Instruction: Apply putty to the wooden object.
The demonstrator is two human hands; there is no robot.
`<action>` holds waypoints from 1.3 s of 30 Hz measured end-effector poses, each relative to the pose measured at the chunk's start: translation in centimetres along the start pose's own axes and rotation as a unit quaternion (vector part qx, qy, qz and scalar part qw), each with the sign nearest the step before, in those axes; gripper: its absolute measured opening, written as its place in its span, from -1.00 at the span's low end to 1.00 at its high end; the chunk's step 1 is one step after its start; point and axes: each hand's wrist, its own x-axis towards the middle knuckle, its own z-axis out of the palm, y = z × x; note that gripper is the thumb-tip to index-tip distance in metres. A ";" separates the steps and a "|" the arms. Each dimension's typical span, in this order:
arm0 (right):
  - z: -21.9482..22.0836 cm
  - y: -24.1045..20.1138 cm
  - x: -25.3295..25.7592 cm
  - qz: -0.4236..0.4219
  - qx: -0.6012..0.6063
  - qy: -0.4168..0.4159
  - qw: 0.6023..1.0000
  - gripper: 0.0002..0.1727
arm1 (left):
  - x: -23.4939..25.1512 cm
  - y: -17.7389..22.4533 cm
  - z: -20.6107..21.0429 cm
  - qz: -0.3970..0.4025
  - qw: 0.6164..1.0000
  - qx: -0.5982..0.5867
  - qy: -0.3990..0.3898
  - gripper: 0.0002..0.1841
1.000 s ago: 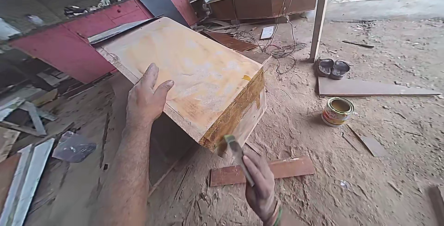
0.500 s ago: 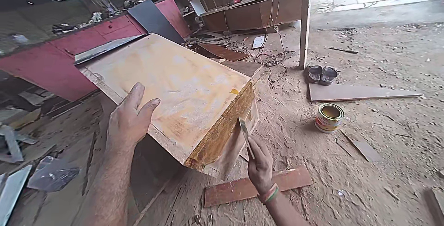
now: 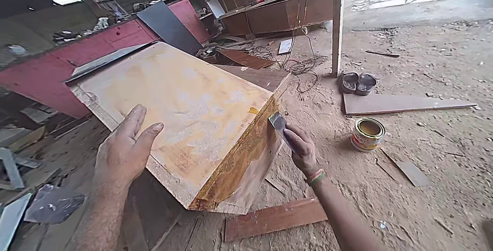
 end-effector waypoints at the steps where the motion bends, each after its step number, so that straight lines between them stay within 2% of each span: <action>1: -0.1 0.9 -0.3 -0.013 -0.033 -0.012 0.999 -0.51 | 0.0 0.0 0.1 0.001 1.000 0.004 -0.001 -0.13; 10: 2.1 6.6 -6.2 -0.037 -0.125 -0.054 0.990 -0.47 | 0.1 -0.4 0.1 -0.002 1.000 0.025 -0.001 -0.12; 15: 3.8 7.8 -11.7 0.027 -0.105 -0.080 0.991 -0.42 | 0.4 -1.2 0.2 0.006 1.000 0.002 0.001 -0.15; 18: 4.5 7.7 -13.6 0.045 -0.095 -0.066 0.992 -0.47 | 0.4 -1.2 0.0 0.002 1.000 0.005 -0.005 -0.18; 22: 2.6 7.3 -15.9 0.086 -0.120 -0.079 0.986 -0.45 | 0.5 -1.4 0.1 0.006 1.000 -0.009 -0.008 -0.19; 24: 0.6 6.9 -15.5 0.091 -0.139 -0.065 0.984 -0.44 | 0.4 -1.4 -0.1 0.005 1.000 0.000 -0.011 -0.21; 27: -1.3 5.8 -10.3 0.036 -0.133 -0.007 0.990 -0.47 | 0.4 -1.6 0.2 0.002 1.000 0.000 -0.003 -0.22; 30: -0.7 2.9 -3.7 -0.034 -0.065 0.018 0.997 -0.51 | 0.2 -1.2 0.0 0.008 1.000 0.007 0.011 -0.25; 32: -0.3 1.5 -1.3 -0.055 -0.049 0.015 0.997 -0.53 | 0.1 -0.8 0.2 0.009 1.000 -0.004 0.018 -0.27; 35: -0.2 1.5 -2.5 -0.055 -0.055 -0.012 0.997 -0.54 | 0.0 -0.4 0.2 0.001 1.000 -0.004 0.020 -0.24; 39: -1.3 3.7 -9.4 -0.035 -0.116 -0.104 0.987 -0.52 | -0.1 -0.3 0.2 -0.001 1.000 0.009 0.015 -0.24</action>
